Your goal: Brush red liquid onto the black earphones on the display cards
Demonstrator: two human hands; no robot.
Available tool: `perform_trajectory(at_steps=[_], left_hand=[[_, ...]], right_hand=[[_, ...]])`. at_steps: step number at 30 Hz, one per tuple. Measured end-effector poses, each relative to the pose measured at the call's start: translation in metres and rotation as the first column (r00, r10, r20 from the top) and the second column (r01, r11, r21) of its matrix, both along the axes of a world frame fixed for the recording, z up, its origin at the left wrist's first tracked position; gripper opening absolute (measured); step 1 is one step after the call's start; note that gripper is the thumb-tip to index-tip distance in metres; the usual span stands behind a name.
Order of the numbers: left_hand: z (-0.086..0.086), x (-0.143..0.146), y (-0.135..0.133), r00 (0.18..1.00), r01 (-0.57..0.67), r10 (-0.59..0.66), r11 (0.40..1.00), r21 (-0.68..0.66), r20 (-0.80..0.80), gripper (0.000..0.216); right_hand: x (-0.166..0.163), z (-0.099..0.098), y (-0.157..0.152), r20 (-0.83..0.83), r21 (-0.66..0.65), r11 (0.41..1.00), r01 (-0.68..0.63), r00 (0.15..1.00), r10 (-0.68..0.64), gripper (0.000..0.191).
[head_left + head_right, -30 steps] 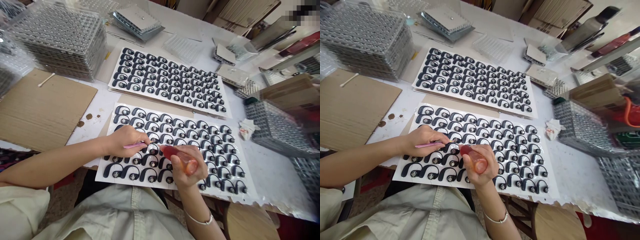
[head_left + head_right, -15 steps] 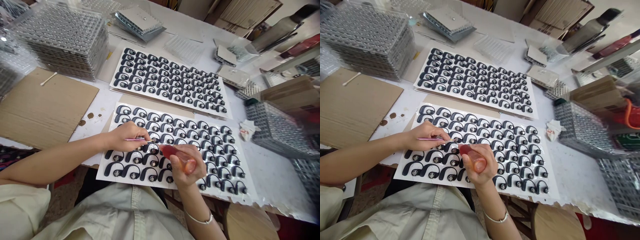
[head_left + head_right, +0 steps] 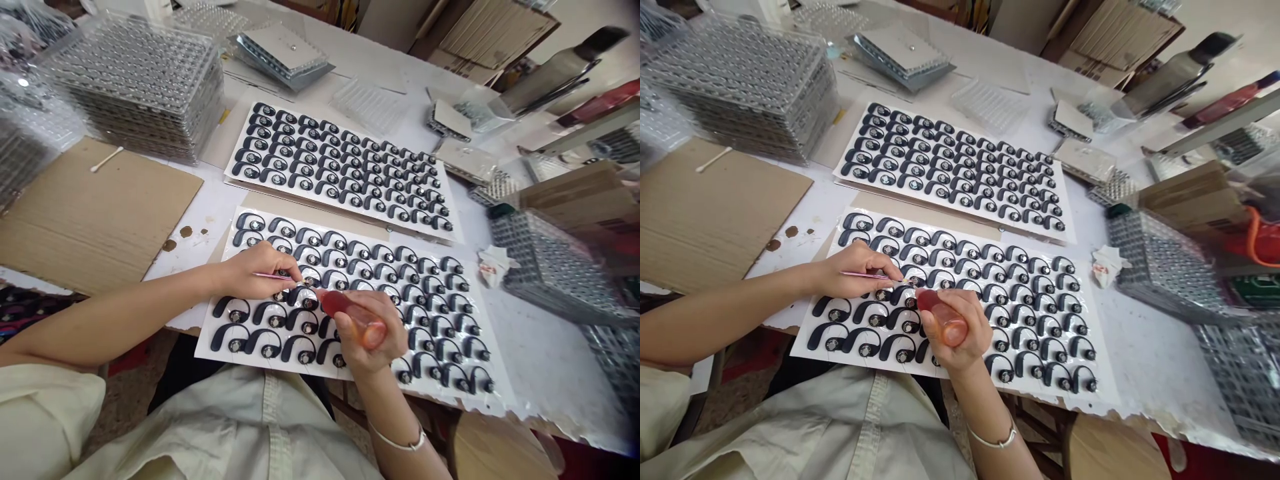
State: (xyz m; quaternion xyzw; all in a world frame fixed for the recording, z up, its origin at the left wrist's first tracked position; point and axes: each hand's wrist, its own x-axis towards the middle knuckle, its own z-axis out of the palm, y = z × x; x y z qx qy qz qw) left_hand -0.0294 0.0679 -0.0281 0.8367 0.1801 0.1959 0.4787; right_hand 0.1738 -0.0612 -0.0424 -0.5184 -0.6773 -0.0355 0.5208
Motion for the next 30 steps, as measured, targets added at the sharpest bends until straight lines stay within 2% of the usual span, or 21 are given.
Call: perform_trajectory(at_steps=[13,23,25,27,28,30], left_hand=[[-0.003,0.0,0.001,1.0,-0.013,0.013,1.0,-0.001,0.027,0.013],[-0.001,0.0,0.001,1.0,-0.008,0.008,0.999,-0.05,0.013,0.013],[-0.001,0.0,0.001,1.0,-0.015,0.015,0.999,-0.049,-0.008,0.013],[0.0,-0.001,0.0,1.0,-0.019,0.018,0.999,-0.049,-0.016,0.014],[0.001,-0.001,0.0,1.0,-0.018,0.017,0.998,-0.052,-0.016,0.014],[0.003,-0.002,-0.002,0.999,-0.037,0.037,0.998,-0.054,-0.004,0.014]], right_hand=[[-0.002,0.004,0.001,0.1,0.024,1.0,0.001,0.995,-0.004,0.029],[-0.002,0.002,-0.002,0.055,-0.008,1.0,-0.012,0.998,0.013,0.031],[-0.004,0.001,0.0,-0.018,0.002,1.0,0.0,1.0,0.0,0.027],[-0.003,0.002,0.004,-0.207,0.047,0.999,0.028,0.978,-0.017,0.014],[0.0,0.004,0.006,-0.343,0.058,0.997,0.051,0.939,-0.028,0.011],[0.013,0.013,0.01,-0.623,0.041,0.995,0.095,0.781,-0.049,0.021]])
